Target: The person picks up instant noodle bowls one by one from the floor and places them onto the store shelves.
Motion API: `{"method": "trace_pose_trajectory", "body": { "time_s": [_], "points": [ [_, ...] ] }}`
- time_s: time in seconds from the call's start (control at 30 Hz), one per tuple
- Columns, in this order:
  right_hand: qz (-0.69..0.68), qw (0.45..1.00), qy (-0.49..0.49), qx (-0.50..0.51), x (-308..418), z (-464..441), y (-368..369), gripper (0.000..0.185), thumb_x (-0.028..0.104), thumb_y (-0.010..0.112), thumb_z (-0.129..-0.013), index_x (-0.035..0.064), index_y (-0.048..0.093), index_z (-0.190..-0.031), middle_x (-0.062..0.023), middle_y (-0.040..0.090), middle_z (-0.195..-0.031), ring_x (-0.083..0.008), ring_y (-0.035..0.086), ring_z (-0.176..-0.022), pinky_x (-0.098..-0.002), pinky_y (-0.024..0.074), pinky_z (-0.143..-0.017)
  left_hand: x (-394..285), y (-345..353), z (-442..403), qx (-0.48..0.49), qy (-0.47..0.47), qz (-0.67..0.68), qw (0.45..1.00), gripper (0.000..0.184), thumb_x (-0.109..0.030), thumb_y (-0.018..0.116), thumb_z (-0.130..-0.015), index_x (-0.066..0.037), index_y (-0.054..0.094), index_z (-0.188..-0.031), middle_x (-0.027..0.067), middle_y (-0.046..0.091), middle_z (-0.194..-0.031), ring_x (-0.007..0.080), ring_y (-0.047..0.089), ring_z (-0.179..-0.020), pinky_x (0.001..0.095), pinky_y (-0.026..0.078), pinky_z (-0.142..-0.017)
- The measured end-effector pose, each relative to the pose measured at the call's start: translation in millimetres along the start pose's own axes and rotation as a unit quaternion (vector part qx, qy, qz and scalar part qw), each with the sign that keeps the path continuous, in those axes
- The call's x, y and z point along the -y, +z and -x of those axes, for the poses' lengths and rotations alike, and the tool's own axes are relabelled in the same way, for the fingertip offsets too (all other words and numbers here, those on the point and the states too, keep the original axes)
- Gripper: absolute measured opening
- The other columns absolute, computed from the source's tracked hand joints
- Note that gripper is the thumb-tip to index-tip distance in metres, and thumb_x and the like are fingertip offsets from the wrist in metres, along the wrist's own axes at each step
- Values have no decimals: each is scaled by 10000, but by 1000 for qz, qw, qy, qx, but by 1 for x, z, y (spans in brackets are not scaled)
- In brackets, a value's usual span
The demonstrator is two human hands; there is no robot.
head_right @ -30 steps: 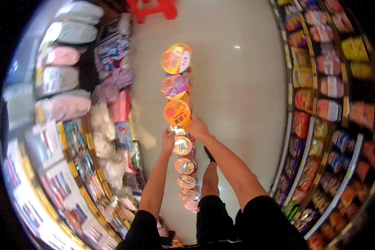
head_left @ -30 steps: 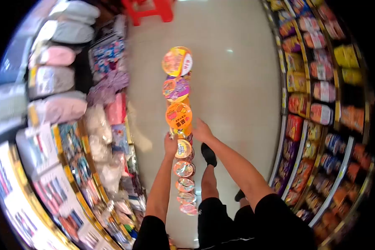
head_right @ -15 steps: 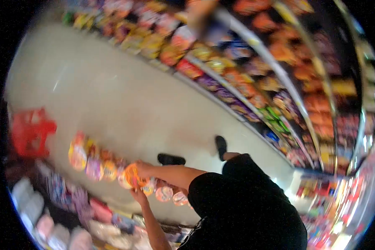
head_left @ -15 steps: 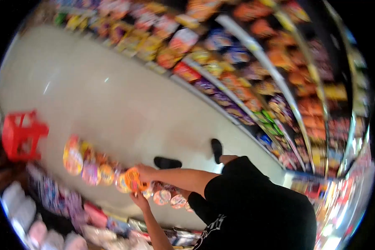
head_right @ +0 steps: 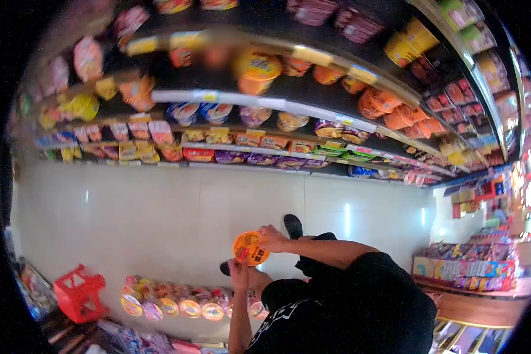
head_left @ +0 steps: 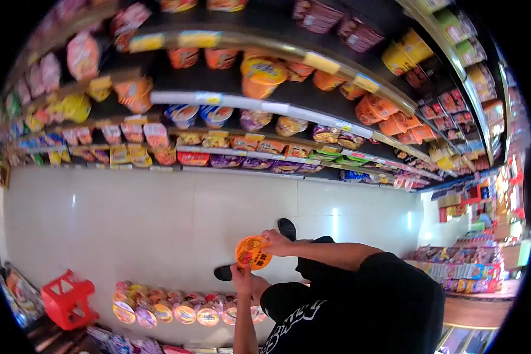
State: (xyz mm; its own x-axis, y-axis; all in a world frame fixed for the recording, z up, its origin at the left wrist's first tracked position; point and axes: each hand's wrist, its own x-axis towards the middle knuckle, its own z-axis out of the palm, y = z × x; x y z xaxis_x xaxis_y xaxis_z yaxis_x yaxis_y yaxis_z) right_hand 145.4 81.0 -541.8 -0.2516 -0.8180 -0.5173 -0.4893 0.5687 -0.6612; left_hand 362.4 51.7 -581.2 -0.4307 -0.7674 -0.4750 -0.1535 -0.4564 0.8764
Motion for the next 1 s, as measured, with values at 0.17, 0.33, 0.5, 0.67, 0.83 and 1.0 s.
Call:
{"method": "trace_pose_trajectory", "body": {
  "time_s": [0.17, 0.33, 0.5, 0.67, 0.83, 1.0],
  "points": [
    [-134, 963, 9, -234, -33, 56, -125, 408, 150, 646, -750, 15, 466, -1091, -157, 501, -977, -259, 541, -838, -352, 468, -726, -127, 139, -31, 71, 68, -51, 994, 319, -63, 576, -849, -12, 380, -1096, 120, 454, -1124, 206, 537, -956, 316, 477, -794],
    [-253, 876, -32, -409, -41, 89, -243, 282, 57, 575, -826, 15, 459, -1079, -110, 505, -907, -187, 537, -746, -295, 475, -610, -220, 267, -53, 128, 150, -57, 979, 426, -74, 573, -851, 3, 340, -1199, 145, 420, -1228, 239, 466, -1113, 343, 462, -873],
    [-359, 797, -84, -478, -39, 97, -349, 304, -1, 554, -832, 32, 440, -1112, -33, 491, -897, -107, 525, -766, -242, 471, -644, -286, 373, -77, 154, 244, -47, 956, 501, -67, 576, -854, -10, 303, -1269, 122, 397, -1229, 206, 430, -1138, 326, 434, -897],
    [-312, 773, -152, -531, -63, 69, -406, 401, -21, 564, -809, 14, 417, -1181, -117, 453, -986, -188, 558, -813, -285, 497, -654, -329, 436, -107, 168, 284, -53, 942, 512, -63, 559, -861, -21, 293, -1296, 132, 422, -1231, 208, 445, -1135, 310, 394, -938],
    [-316, 773, -140, -532, -63, 48, -451, 494, 54, 624, -774, -7, 420, -1220, -185, 454, -984, -292, 532, -831, -320, 494, -669, -353, 473, -145, 169, 305, -100, 932, 527, -23, 554, -849, -9, 295, -1308, 122, 446, -1242, 198, 483, -1109, 280, 389, -927],
    [-315, 811, -133, -475, -76, 34, -472, 608, -2, 607, -760, 32, 342, -1307, -133, 421, -1007, -231, 514, -903, -291, 490, -785, -365, 502, -175, 115, 314, -252, 908, 316, -65, 571, -846, 8, 479, -1139, 106, 531, -1101, 191, 514, -1025, 292, 409, -853]
  ]
}}
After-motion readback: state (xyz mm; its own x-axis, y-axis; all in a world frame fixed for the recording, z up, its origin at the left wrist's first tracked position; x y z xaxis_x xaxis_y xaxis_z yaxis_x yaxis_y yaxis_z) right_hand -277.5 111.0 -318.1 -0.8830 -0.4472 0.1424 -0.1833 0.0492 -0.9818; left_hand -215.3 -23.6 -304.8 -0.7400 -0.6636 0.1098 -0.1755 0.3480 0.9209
